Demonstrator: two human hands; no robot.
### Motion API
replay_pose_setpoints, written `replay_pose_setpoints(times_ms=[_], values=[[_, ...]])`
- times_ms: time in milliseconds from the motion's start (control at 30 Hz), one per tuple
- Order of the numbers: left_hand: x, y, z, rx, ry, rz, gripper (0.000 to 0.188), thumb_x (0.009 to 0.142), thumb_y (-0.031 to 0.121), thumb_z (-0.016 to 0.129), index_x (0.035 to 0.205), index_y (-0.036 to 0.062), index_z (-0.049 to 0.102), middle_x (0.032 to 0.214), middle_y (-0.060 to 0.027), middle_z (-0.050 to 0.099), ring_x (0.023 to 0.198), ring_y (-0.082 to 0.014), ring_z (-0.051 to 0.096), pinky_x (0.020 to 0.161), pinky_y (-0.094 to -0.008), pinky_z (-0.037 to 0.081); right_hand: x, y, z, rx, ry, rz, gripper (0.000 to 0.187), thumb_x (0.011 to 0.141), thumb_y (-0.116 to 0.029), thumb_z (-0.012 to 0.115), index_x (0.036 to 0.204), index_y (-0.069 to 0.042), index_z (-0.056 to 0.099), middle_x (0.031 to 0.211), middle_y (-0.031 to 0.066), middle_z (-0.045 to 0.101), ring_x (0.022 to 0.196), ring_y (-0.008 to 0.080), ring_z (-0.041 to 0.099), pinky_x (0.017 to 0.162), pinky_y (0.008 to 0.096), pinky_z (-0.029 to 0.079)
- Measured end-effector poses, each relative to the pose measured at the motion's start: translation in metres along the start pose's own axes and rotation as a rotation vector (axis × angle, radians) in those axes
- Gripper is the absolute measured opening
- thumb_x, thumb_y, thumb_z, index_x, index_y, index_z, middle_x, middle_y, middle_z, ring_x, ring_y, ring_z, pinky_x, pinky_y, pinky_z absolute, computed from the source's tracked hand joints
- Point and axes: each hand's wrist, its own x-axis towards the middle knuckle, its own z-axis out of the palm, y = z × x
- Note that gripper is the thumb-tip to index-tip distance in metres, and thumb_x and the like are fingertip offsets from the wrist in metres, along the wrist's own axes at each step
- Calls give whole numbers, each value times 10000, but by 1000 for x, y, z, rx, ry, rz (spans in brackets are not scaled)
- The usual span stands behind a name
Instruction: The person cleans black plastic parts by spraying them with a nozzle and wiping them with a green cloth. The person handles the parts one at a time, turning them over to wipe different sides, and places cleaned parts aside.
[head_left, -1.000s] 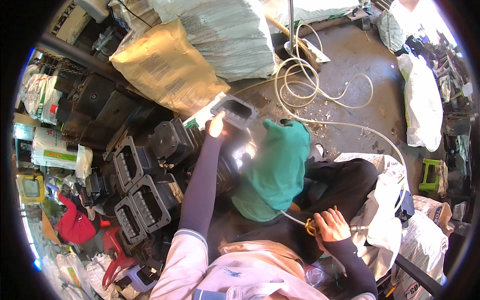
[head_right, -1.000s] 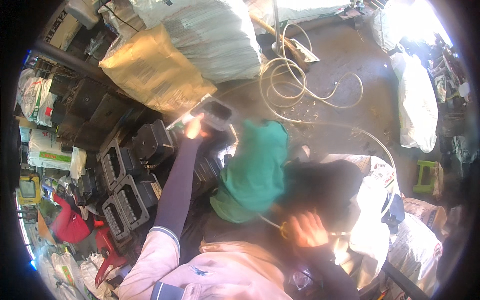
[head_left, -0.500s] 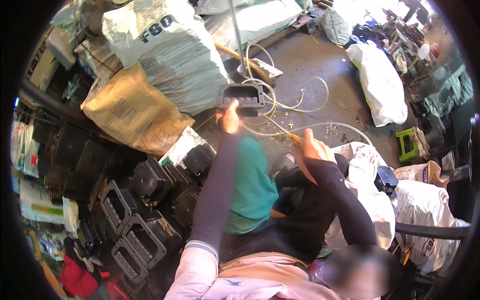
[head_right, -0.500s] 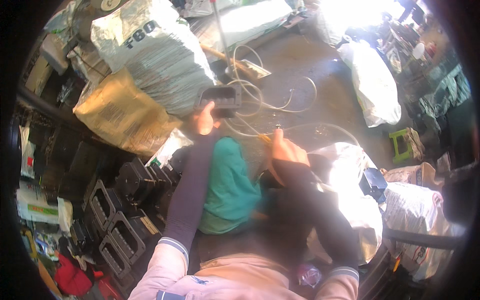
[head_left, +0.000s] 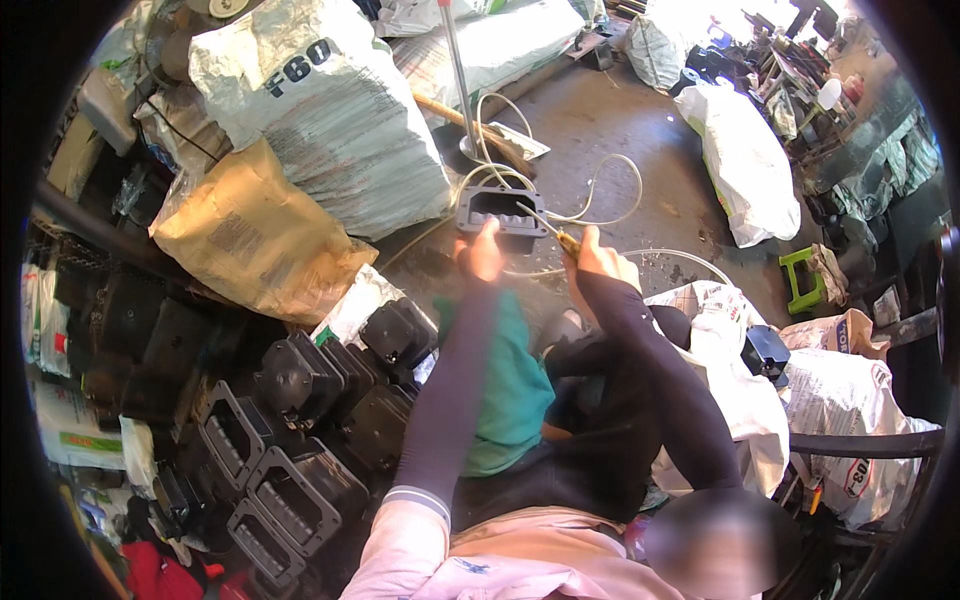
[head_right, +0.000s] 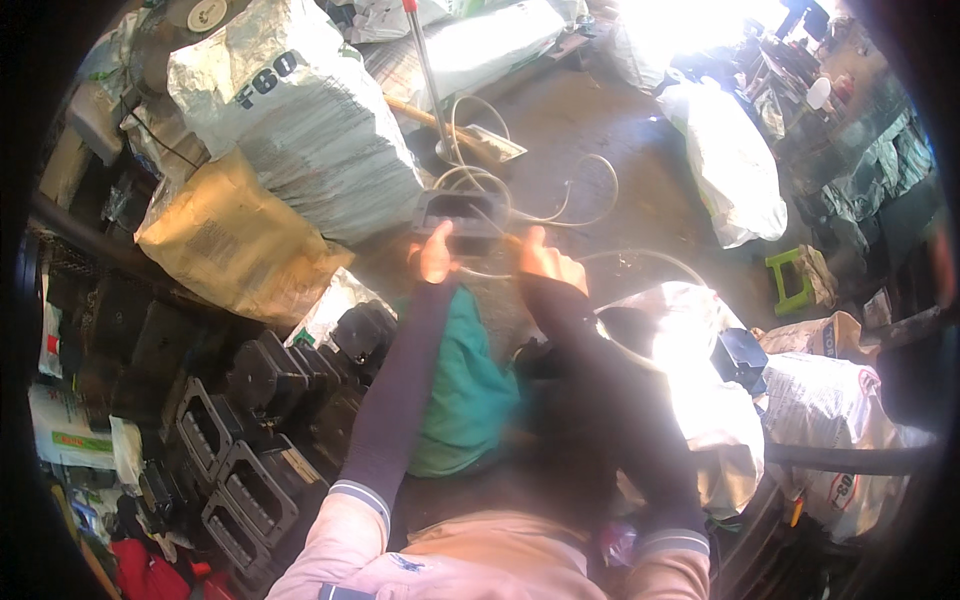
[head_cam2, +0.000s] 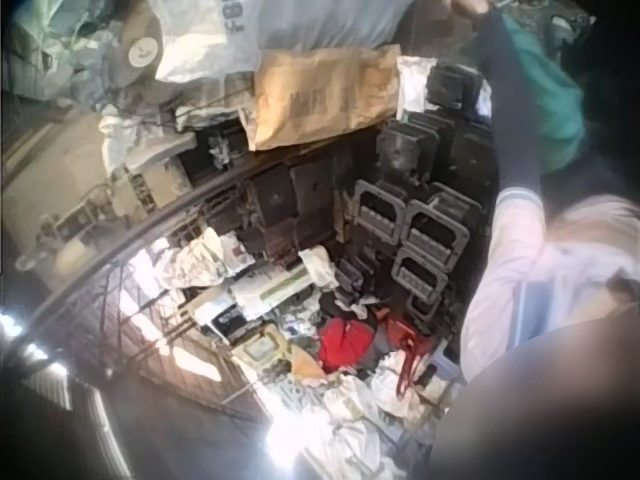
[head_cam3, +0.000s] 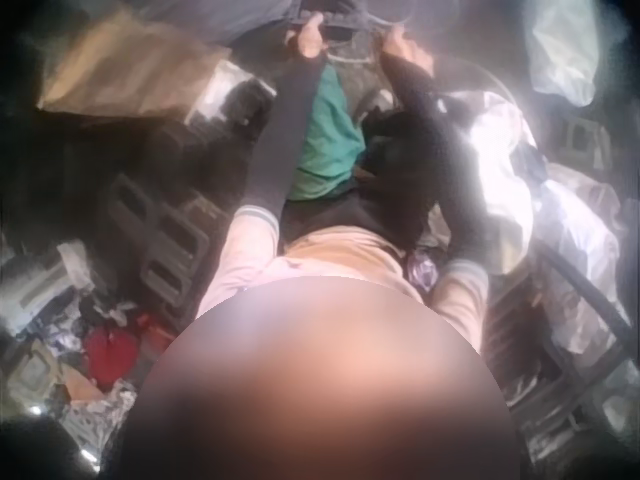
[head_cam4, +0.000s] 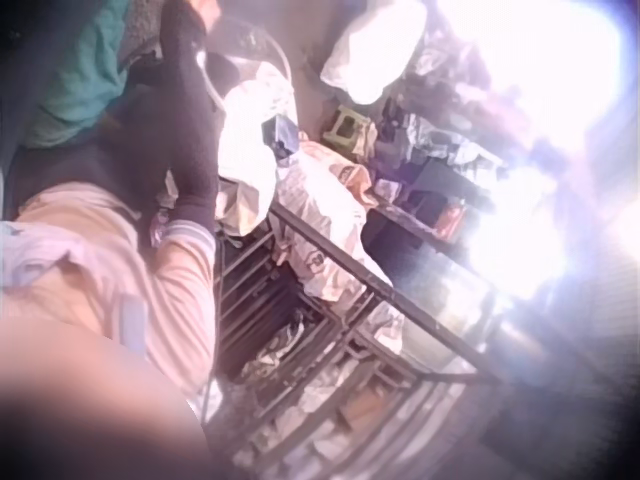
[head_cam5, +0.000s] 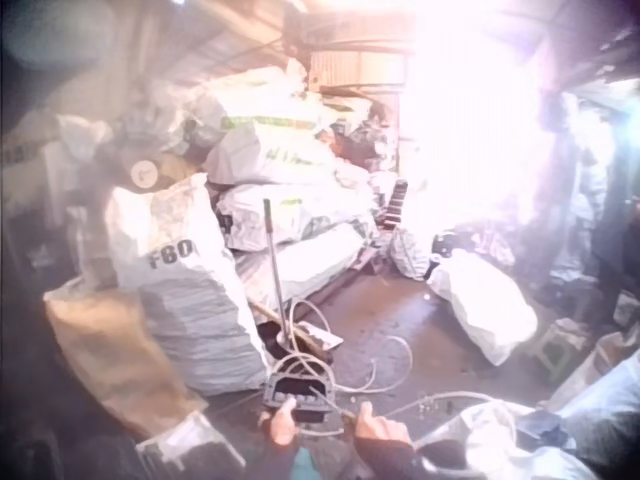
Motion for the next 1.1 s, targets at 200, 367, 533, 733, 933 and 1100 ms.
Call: replay_pose_setpoints(times_ms=[200,367,533,733,933,1100], values=[[2,-15,5,-223,-142,130,490,833,94,782,1277,-25,612,1194,-135,684,1061,-220,654,931,-342,502,-3,-27,-1,9,-77,-99,313,1001,-297,488,1174,-36,477,930,294,702,900,462,697,797,556,528],[-4,-16,3,-273,-162,178,495,834,73,782,1285,-25,603,1192,-137,682,1057,-218,655,937,-340,503,-3,-32,-5,52,-56,-87,341,1011,-358,489,1131,-39,486,937,297,700,901,462,696,799,550,533],[-16,-5,1,-48,-111,382,480,840,39,766,1285,-26,598,1187,-133,682,1037,-216,668,915,-332,522,-12,-25,-11,-27,-141,-50,410,1006,-414,508,1163,-36,470,965,301,694,930,482,684,828,554,529],[-15,7,-2,-324,19,163,487,829,-8,762,1284,-31,593,1175,-150,680,1026,-220,674,882,-336,553,-29,8,-24,-128,-14,71,346,1000,-327,531,1117,-5,481,861,248,707,850,428,708,769,538,538],[-9,2,-3,-205,-33,174,571,818,96,802,1319,-28,557,1196,-151,662,1021,-261,669,807,-395,577,-22,17,-18,-119,-92,66,270,1007,-242,473,1132,-3,484,900,255,711,912,455,698,827,524,538],[1,-4,-9,-42,-18,158,718,794,240,842,1371,-26,508,1259,-157,623,1047,-283,658,701,-427,595,-11,18,-15,-84,-96,23,282,983,-223,495,1119,24,480,888,277,703,884,445,702,798,519,543]])
